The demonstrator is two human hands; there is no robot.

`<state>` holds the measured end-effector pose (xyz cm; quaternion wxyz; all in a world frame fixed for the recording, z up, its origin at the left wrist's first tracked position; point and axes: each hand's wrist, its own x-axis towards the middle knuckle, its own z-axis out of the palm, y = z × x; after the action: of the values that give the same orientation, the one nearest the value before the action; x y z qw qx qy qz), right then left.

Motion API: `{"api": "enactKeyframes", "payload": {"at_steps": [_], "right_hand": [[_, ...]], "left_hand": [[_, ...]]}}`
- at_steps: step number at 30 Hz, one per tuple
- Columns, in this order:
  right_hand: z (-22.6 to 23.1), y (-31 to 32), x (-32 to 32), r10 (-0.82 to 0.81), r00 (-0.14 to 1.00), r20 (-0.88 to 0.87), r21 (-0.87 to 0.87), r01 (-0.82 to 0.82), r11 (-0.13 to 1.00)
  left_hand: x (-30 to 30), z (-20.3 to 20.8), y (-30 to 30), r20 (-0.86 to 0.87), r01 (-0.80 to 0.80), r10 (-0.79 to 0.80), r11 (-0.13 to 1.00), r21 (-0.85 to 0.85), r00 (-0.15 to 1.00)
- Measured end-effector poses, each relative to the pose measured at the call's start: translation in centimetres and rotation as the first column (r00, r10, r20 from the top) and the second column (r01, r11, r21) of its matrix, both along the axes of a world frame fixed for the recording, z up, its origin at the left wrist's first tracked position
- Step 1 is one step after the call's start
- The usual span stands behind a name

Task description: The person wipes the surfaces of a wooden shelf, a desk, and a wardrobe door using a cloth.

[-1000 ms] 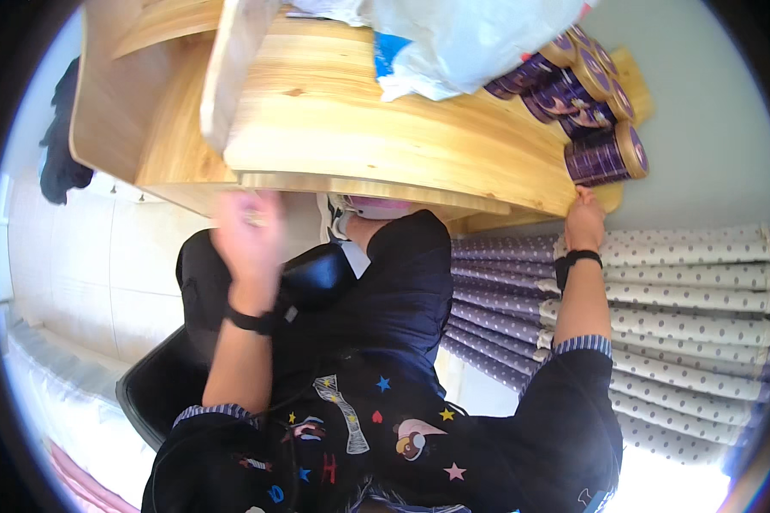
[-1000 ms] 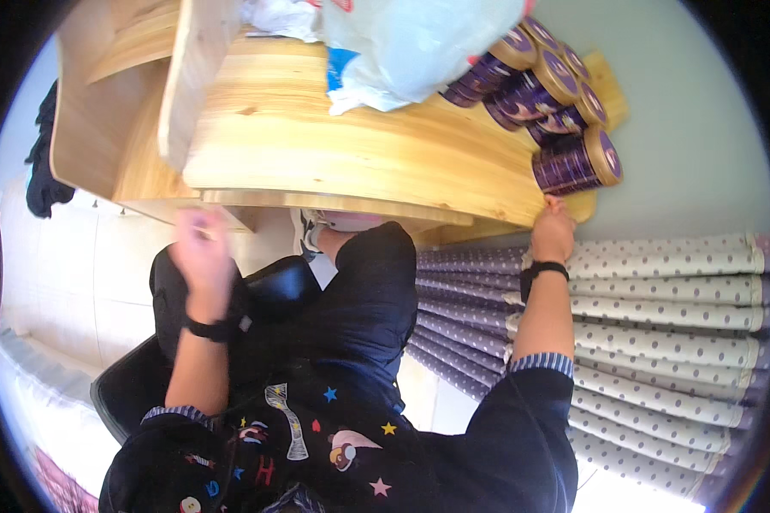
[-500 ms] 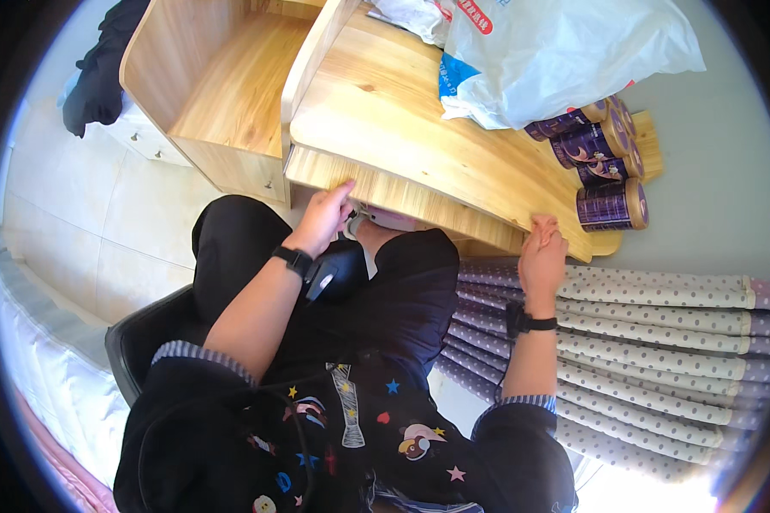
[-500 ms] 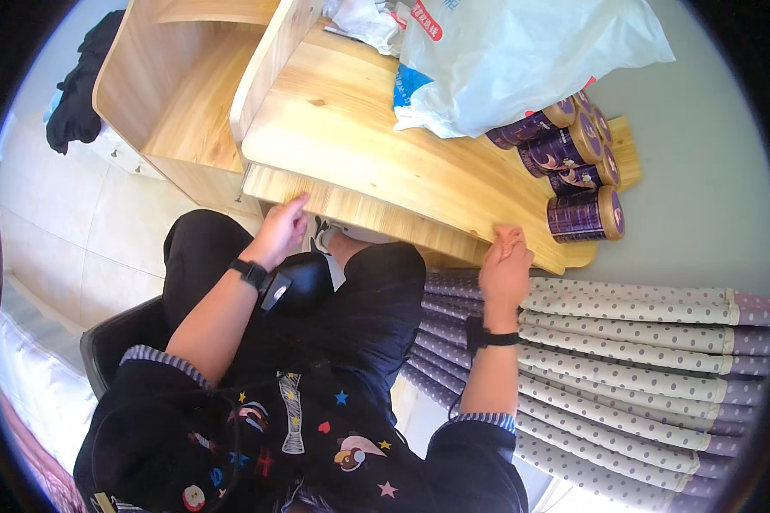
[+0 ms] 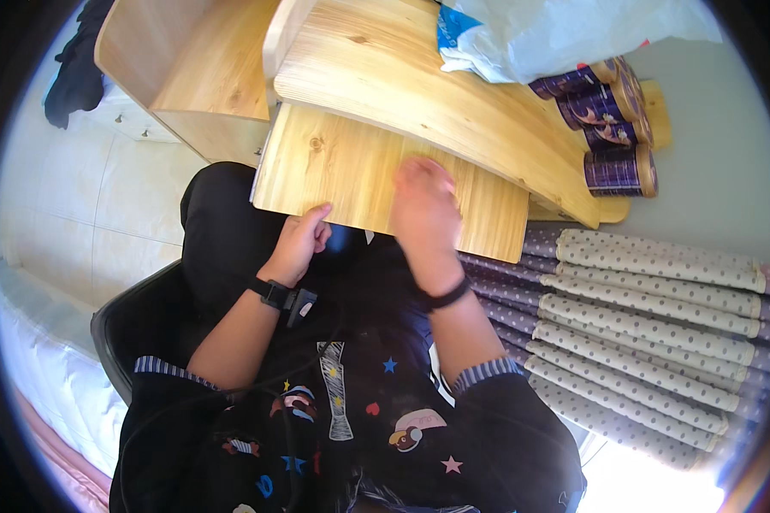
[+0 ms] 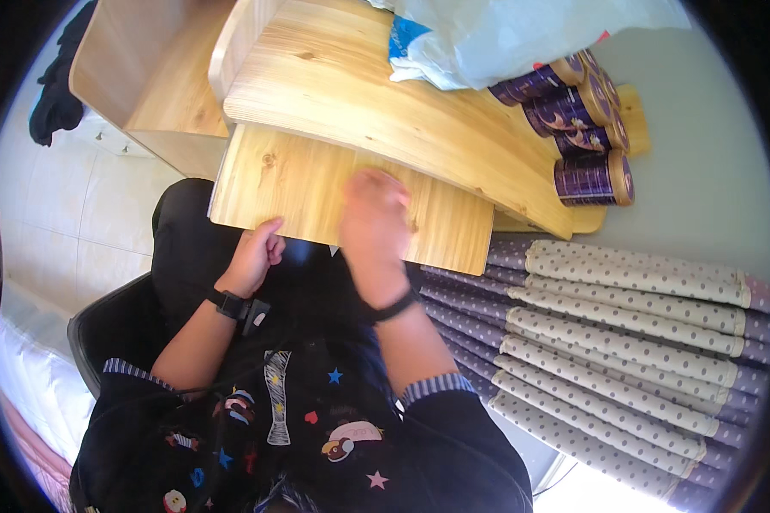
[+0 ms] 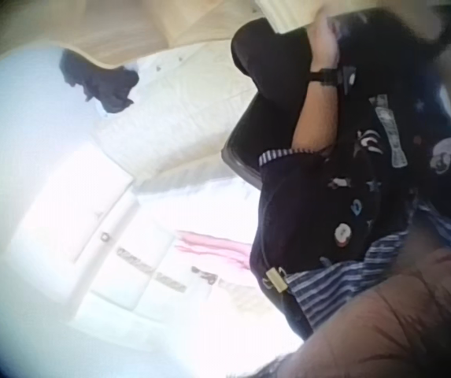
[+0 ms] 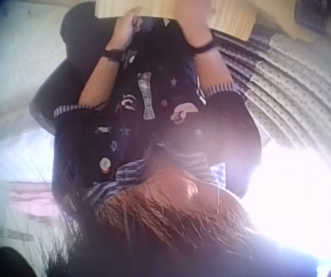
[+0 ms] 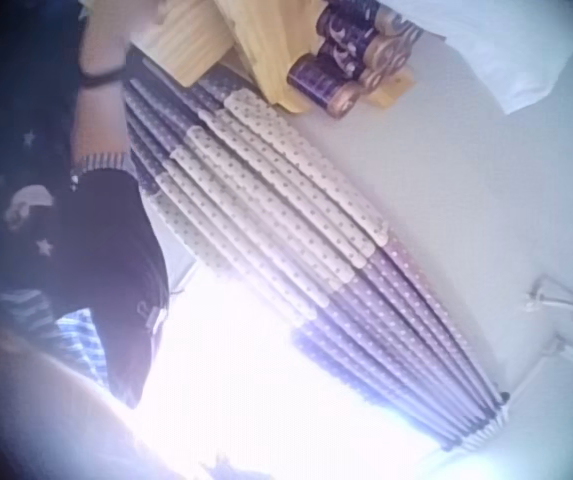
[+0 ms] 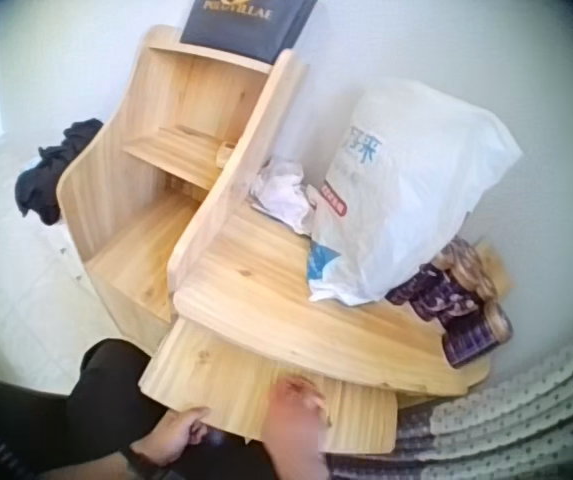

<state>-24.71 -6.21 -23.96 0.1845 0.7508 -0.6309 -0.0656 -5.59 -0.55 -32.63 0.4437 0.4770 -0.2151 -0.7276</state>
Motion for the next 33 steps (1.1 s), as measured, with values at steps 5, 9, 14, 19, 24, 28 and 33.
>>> {"api": "enactKeyframes", "payload": {"at_steps": [5,9,14,19,24,28,33], "right_hand": [[0.8,-2.2,9.6,0.044,0.904,0.425,0.256,-0.167,0.952],[0.8,-0.4,10.7,0.153,0.862,0.482,0.231,-0.294,0.928],[1.1,3.2,5.2,0.197,0.704,0.683,0.097,-0.354,0.930],[0.2,3.9,-6.2,0.233,0.962,-0.141,-0.038,-0.241,0.970],[1.2,3.2,-18.8,-0.376,0.792,0.482,0.208,0.314,0.926],[1.5,0.7,-20.5,-0.432,0.843,0.321,0.208,0.382,0.900],[1.0,-3.4,-14.7,-0.342,0.890,0.303,0.256,0.269,0.928]], "left_hand": [[0.1,-2.0,1.5,-0.034,-0.025,0.024,0.999,-0.026,0.999],[0.1,-2.6,2.6,-0.053,-0.141,0.139,0.989,-0.035,0.989],[1.5,-2.0,2.5,-0.200,-0.260,0.258,0.966,0.020,0.945],[3.6,-0.9,1.0,-0.302,-0.439,0.417,0.898,-0.009,0.858],[3.7,-0.4,0.5,-0.235,-0.438,0.417,0.898,-0.042,0.878],[3.1,-0.1,0.3,-0.250,-0.415,0.388,0.908,-0.064,0.887],[2.7,-0.7,0.3,-0.241,-0.488,0.458,0.870,-0.078,0.855]]}}
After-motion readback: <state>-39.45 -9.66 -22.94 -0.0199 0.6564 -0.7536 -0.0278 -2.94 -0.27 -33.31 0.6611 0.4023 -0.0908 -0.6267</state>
